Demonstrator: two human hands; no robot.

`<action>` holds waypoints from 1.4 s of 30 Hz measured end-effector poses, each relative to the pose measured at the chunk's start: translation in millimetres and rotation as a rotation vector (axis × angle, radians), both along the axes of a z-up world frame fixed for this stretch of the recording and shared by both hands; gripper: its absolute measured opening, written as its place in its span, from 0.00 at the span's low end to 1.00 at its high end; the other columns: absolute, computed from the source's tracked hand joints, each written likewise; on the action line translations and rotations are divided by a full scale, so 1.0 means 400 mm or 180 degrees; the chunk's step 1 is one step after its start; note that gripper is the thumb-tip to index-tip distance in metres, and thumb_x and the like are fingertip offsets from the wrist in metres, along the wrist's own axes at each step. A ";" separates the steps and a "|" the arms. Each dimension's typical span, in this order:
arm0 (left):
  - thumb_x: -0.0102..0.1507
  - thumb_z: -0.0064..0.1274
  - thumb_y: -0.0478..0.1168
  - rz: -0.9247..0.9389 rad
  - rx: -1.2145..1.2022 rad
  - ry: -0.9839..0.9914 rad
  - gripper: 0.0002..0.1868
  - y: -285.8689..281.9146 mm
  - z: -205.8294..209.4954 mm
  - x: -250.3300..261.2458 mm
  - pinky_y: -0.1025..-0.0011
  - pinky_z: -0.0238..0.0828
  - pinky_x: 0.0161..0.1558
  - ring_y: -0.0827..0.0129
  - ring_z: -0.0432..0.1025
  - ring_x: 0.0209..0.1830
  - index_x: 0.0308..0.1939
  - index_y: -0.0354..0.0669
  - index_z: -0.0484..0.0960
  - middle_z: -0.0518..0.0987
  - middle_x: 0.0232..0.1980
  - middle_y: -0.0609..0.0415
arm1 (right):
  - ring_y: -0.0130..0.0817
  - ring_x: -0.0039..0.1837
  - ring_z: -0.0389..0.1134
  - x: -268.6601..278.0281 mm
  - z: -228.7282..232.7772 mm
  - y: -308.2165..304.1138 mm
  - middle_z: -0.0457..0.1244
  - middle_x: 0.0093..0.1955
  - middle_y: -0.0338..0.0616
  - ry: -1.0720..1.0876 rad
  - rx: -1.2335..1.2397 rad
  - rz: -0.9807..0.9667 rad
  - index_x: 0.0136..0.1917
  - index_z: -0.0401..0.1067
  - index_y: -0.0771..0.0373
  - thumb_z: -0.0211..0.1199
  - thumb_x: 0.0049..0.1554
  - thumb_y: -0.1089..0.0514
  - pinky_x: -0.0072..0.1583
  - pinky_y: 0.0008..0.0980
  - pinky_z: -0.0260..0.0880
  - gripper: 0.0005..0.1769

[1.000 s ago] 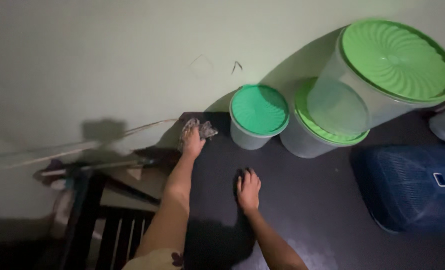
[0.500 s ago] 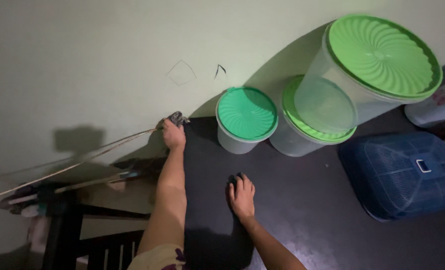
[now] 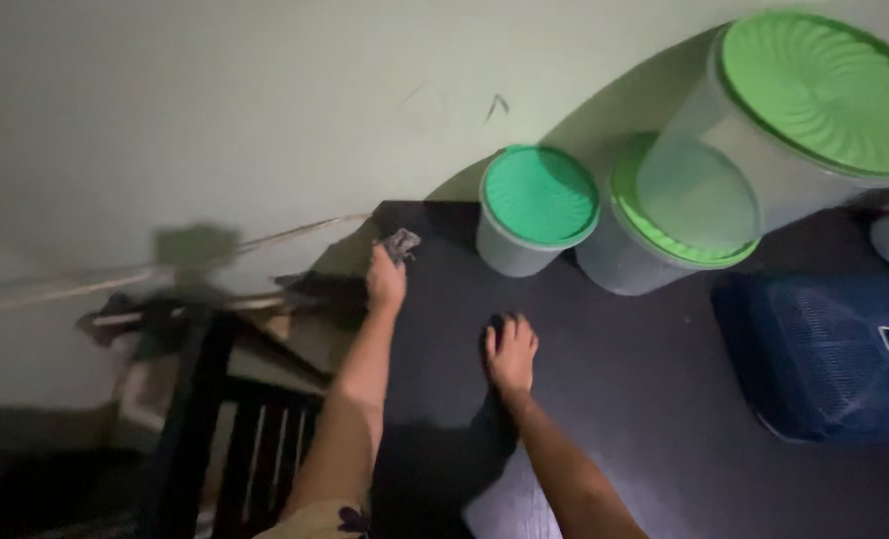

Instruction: The person wipes a dark rectangular table with a cloth, moving around stacked containers and a food cover. They then wipe the backrest of a nearby chair.

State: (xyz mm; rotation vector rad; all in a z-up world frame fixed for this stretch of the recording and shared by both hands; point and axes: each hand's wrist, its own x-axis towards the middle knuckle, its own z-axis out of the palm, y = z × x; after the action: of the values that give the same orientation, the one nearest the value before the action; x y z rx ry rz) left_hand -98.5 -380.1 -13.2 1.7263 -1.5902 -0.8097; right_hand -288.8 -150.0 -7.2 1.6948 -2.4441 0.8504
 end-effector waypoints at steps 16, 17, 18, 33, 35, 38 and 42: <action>0.61 0.61 0.36 0.0011 0.0226 -0.0103 0.30 0.621 -0.033 0.169 0.48 0.70 0.54 0.37 0.72 0.56 0.65 0.41 0.65 0.77 0.58 0.35 | 0.64 0.72 0.56 -0.003 -0.014 0.006 0.53 0.75 0.66 -0.0296 -0.0430 0.0289 0.70 0.65 0.65 0.59 0.63 0.52 0.72 0.56 0.53 0.25; 0.62 0.61 0.36 -0.0002 0.0392 -0.0170 0.29 0.652 -0.026 0.178 0.47 0.70 0.54 0.37 0.73 0.56 0.64 0.42 0.66 0.77 0.57 0.36 | 0.63 0.72 0.56 0.011 -0.015 0.024 0.53 0.75 0.66 -0.0256 -0.0433 0.0241 0.70 0.65 0.64 0.59 0.63 0.52 0.73 0.56 0.53 0.25; 0.61 0.61 0.37 -0.0008 0.0291 -0.0193 0.30 0.678 -0.022 0.184 0.48 0.70 0.54 0.37 0.73 0.55 0.64 0.42 0.66 0.78 0.56 0.35 | 0.62 0.73 0.56 0.026 -0.014 0.045 0.53 0.75 0.65 -0.0269 -0.0420 0.0266 0.70 0.65 0.64 0.59 0.63 0.52 0.73 0.56 0.53 0.25; 0.58 0.62 0.37 -0.0232 0.0118 -0.0191 0.36 1.069 -0.085 0.305 0.51 0.72 0.54 0.38 0.74 0.55 0.68 0.44 0.63 0.78 0.56 0.35 | 0.62 0.75 0.54 0.119 0.000 0.390 0.53 0.75 0.65 -0.0309 -0.0252 0.0343 0.70 0.65 0.65 0.58 0.65 0.53 0.75 0.56 0.51 0.23; 0.58 0.61 0.38 -0.0386 0.0059 -0.0069 0.39 1.129 -0.072 0.338 0.51 0.71 0.54 0.38 0.74 0.56 0.71 0.43 0.61 0.78 0.57 0.35 | 0.63 0.76 0.53 0.112 0.007 0.407 0.53 0.75 0.66 -0.0264 -0.0323 0.0278 0.69 0.66 0.65 0.58 0.65 0.52 0.74 0.56 0.51 0.23; 0.63 0.58 0.42 -0.0464 0.1081 -0.0201 0.40 1.234 -0.037 0.372 0.52 0.68 0.60 0.40 0.72 0.61 0.77 0.46 0.57 0.76 0.62 0.36 | 0.62 0.76 0.53 0.097 0.012 0.438 0.54 0.75 0.65 -0.0555 -0.0285 0.0087 0.68 0.66 0.66 0.58 0.64 0.53 0.75 0.55 0.51 0.23; 0.54 0.64 0.42 -0.1441 -0.0462 -0.1111 0.41 1.328 -0.003 0.412 0.47 0.53 0.69 0.37 0.56 0.72 0.69 0.39 0.63 0.64 0.72 0.33 | 0.61 0.76 0.53 0.073 0.016 0.478 0.54 0.75 0.64 -0.0706 -0.0335 -0.0031 0.68 0.67 0.66 0.58 0.64 0.53 0.75 0.54 0.51 0.22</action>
State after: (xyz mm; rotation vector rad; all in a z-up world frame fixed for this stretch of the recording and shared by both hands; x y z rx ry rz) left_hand 66.2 151.1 -14.4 1.4786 -2.2685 -0.5949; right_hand -259.4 41.1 -0.9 1.6309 -2.4872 1.2028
